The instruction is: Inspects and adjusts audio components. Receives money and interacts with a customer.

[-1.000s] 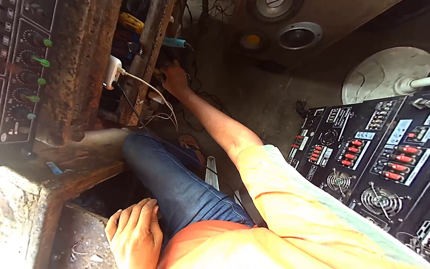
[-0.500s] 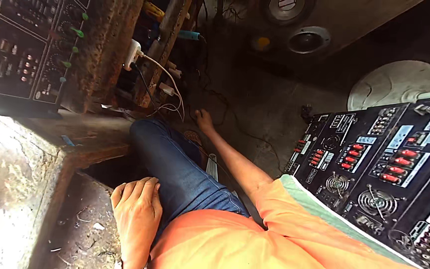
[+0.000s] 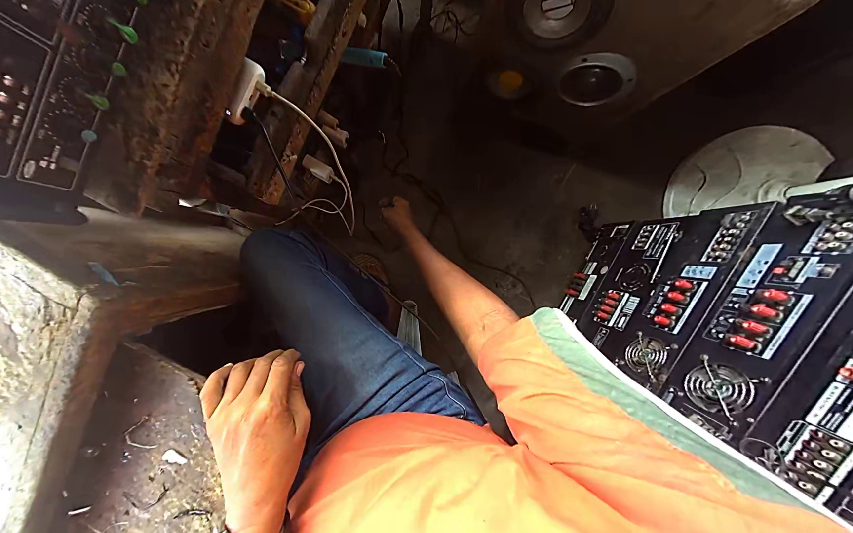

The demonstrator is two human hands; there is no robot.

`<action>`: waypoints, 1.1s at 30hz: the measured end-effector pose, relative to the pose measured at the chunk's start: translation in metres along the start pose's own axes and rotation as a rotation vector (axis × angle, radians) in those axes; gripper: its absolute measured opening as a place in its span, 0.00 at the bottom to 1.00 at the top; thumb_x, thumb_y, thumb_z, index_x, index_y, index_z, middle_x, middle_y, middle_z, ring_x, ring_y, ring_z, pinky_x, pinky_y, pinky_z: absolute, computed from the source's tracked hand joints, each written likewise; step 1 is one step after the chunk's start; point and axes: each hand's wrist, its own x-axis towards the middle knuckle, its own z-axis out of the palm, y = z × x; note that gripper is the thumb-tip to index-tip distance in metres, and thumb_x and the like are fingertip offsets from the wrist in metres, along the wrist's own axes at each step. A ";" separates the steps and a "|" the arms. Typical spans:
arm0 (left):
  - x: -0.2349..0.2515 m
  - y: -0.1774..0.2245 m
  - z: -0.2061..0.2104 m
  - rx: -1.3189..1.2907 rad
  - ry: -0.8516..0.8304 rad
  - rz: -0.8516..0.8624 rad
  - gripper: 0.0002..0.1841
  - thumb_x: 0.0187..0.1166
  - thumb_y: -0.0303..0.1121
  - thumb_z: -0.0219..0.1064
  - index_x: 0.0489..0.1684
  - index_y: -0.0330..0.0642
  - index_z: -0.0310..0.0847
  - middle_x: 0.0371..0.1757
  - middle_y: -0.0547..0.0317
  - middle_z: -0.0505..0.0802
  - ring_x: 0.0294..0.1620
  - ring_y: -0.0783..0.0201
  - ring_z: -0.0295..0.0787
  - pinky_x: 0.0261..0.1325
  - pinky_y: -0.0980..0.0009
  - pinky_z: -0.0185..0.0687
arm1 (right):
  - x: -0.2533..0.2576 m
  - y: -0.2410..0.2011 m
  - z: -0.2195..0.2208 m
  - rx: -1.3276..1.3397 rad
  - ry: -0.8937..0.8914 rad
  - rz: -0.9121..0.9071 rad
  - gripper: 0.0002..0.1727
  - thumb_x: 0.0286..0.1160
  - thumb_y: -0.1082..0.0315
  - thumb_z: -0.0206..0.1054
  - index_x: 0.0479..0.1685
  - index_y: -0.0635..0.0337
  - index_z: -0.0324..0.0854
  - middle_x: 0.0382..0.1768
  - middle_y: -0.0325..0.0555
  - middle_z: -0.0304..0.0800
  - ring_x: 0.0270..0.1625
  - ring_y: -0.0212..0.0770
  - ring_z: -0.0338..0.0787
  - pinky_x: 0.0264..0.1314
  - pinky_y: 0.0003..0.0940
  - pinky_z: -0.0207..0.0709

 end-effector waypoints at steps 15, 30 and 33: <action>0.002 0.004 -0.004 0.059 -0.017 -0.045 0.18 0.87 0.39 0.55 0.42 0.47 0.95 0.46 0.59 0.97 0.53 0.57 0.90 0.72 0.53 0.69 | 0.094 -0.022 0.011 0.260 0.138 -0.072 0.22 0.87 0.66 0.63 0.74 0.68 0.73 0.59 0.64 0.87 0.51 0.52 0.91 0.55 0.46 0.86; 0.001 0.007 -0.006 0.043 -0.055 -0.078 0.17 0.86 0.39 0.56 0.42 0.46 0.94 0.45 0.59 0.97 0.53 0.58 0.90 0.72 0.55 0.68 | 0.130 -0.096 -0.035 0.359 0.243 -0.072 0.42 0.91 0.52 0.57 0.98 0.48 0.38 0.87 0.62 0.65 0.81 0.59 0.76 0.77 0.56 0.75; 0.001 0.008 -0.008 0.050 -0.077 -0.084 0.17 0.86 0.38 0.56 0.41 0.47 0.95 0.45 0.59 0.97 0.53 0.58 0.90 0.72 0.55 0.69 | 0.147 -0.114 -0.048 0.294 0.323 -0.152 0.47 0.86 0.59 0.64 0.99 0.45 0.37 0.91 0.65 0.53 0.88 0.60 0.65 0.83 0.55 0.69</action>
